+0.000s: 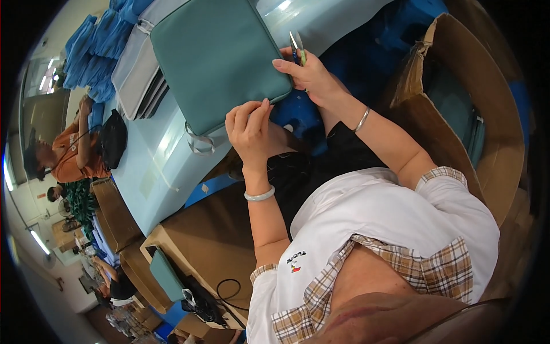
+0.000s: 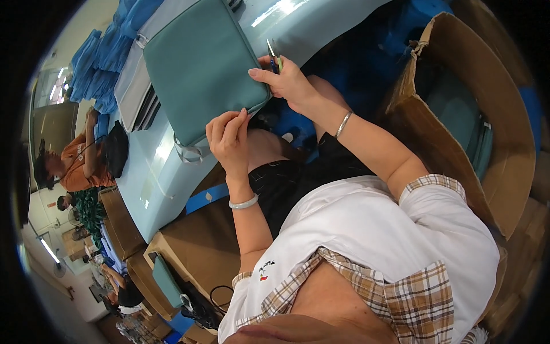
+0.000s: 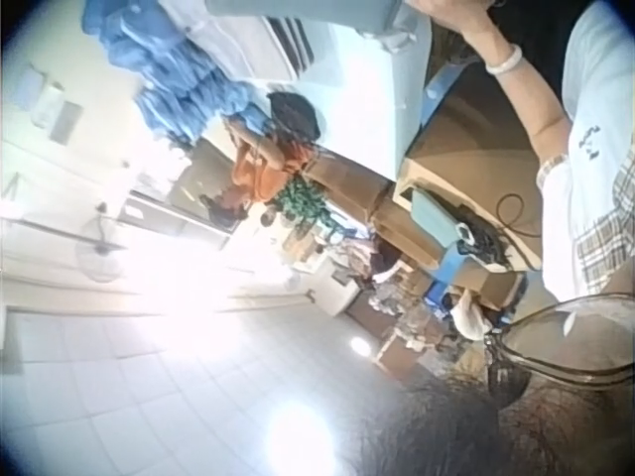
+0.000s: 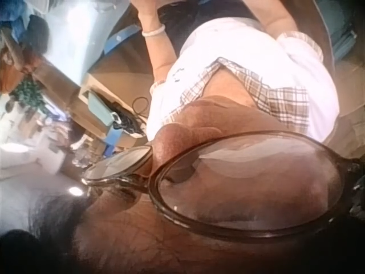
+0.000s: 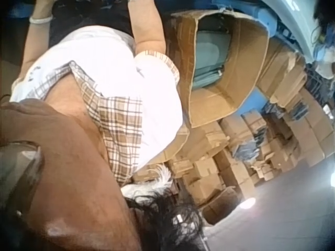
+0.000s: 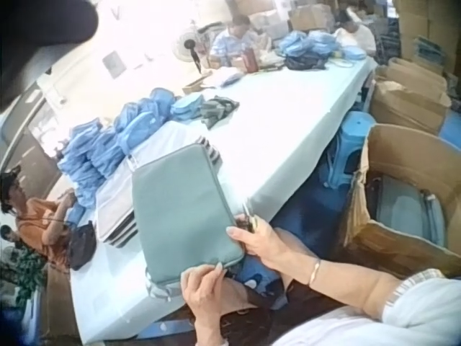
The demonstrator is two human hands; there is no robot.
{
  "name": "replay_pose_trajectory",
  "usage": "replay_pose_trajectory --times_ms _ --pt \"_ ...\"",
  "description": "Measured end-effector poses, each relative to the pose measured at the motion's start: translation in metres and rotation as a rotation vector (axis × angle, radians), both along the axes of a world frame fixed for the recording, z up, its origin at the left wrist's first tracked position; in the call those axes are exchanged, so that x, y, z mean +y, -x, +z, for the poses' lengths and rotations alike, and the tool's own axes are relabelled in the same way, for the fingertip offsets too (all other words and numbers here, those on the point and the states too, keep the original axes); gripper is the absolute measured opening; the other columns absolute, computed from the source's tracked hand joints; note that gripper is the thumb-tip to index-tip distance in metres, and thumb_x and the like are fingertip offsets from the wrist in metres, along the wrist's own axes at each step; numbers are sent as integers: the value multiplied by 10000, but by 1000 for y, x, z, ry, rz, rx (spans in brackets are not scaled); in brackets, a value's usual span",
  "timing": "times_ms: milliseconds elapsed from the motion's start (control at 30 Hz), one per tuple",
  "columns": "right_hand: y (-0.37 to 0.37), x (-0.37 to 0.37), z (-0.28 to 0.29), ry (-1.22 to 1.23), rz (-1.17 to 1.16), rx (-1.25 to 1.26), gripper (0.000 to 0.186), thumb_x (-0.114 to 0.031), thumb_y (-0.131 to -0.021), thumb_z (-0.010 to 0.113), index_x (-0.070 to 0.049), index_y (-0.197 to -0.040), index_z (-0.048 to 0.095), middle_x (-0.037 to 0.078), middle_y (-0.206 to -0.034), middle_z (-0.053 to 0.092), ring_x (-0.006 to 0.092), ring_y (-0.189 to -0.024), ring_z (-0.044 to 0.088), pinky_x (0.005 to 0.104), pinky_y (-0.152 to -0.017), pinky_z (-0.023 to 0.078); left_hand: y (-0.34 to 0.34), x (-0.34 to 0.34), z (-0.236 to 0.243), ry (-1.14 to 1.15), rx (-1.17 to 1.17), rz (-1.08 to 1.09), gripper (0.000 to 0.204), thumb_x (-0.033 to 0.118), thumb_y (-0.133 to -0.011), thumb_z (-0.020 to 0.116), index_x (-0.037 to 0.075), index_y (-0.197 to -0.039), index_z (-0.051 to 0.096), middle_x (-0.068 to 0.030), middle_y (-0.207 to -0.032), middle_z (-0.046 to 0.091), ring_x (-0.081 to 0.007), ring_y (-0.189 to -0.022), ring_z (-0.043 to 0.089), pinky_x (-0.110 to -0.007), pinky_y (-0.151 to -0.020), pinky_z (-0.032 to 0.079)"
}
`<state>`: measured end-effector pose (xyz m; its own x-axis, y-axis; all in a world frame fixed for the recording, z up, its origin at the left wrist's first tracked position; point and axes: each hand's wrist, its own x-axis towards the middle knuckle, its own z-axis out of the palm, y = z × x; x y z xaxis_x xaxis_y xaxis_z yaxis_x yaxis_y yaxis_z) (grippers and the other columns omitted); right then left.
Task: Trimming loose threads and inspecting leather-like pouches at a workbench in a workshop.
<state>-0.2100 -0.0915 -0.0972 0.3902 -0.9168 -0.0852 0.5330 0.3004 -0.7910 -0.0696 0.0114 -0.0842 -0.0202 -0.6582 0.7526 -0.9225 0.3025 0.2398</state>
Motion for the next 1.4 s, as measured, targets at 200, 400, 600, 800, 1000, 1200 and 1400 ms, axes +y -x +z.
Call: replay_pose_trajectory --times_ms 200,400,600,800,1000,1200,1400 --pt "1 0 3 49 -19 44 339 -188 -798 720 -21 -1010 516 -21 -714 518 22 -523 413 180 -420 289 3 0 5 -26 61 -45 142 22 -695 733 88 -806 674 -13 -829 619 -193 -788 548 -296 -698 440" --pt "-1 -3 -3 233 -108 233 360 -248 -817 700 3 -1018 537 37 -813 560 83 -726 522 209 -629 443 7 -1 10 -78 177 -78 93 4 -760 673 62 -826 644 -27 -847 653 -189 -791 580 -293 -731 433" --pt "25 -5 3 357 -95 377 384 -229 -886 616 15 -1153 487 28 -884 545 95 -870 513 245 -811 431 15 -1 10 -185 287 -54 27 41 -868 585 23 -888 590 -38 -842 666 -153 -803 593 -267 -753 441" --pt "60 12 17 837 -151 699 353 -322 -800 678 -65 -1023 587 93 -851 657 194 -770 644 299 -702 489 17 -5 3 -239 662 -102 81 77 -909 553 -3 -899 550 -88 -826 655 -121 -785 597 -232 -739 474" --pt "68 28 36 914 -13 1014 287 -305 -768 700 -60 -878 600 77 -753 661 227 -675 651 284 -600 483 19 -7 5 -247 681 -100 89 84 -908 559 -3 -892 553 -84 -821 655 -115 -781 604 -230 -729 473" --pt "63 31 39 964 63 1118 275 -306 -761 697 -56 -840 613 75 -694 639 220 -565 597 298 -510 427 20 -8 5 -255 673 -90 91 84 -907 560 -5 -889 556 -83 -822 661 -110 -770 604 -228 -718 474" --pt "59 29 45 1037 61 1172 255 -293 -766 688 -50 -803 617 71 -634 622 212 -522 576 299 -495 415 20 -7 5 -241 612 -82 84 68 -901 560 -11 -872 560 -84 -805 669 -108 -747 607 -228 -709 475"
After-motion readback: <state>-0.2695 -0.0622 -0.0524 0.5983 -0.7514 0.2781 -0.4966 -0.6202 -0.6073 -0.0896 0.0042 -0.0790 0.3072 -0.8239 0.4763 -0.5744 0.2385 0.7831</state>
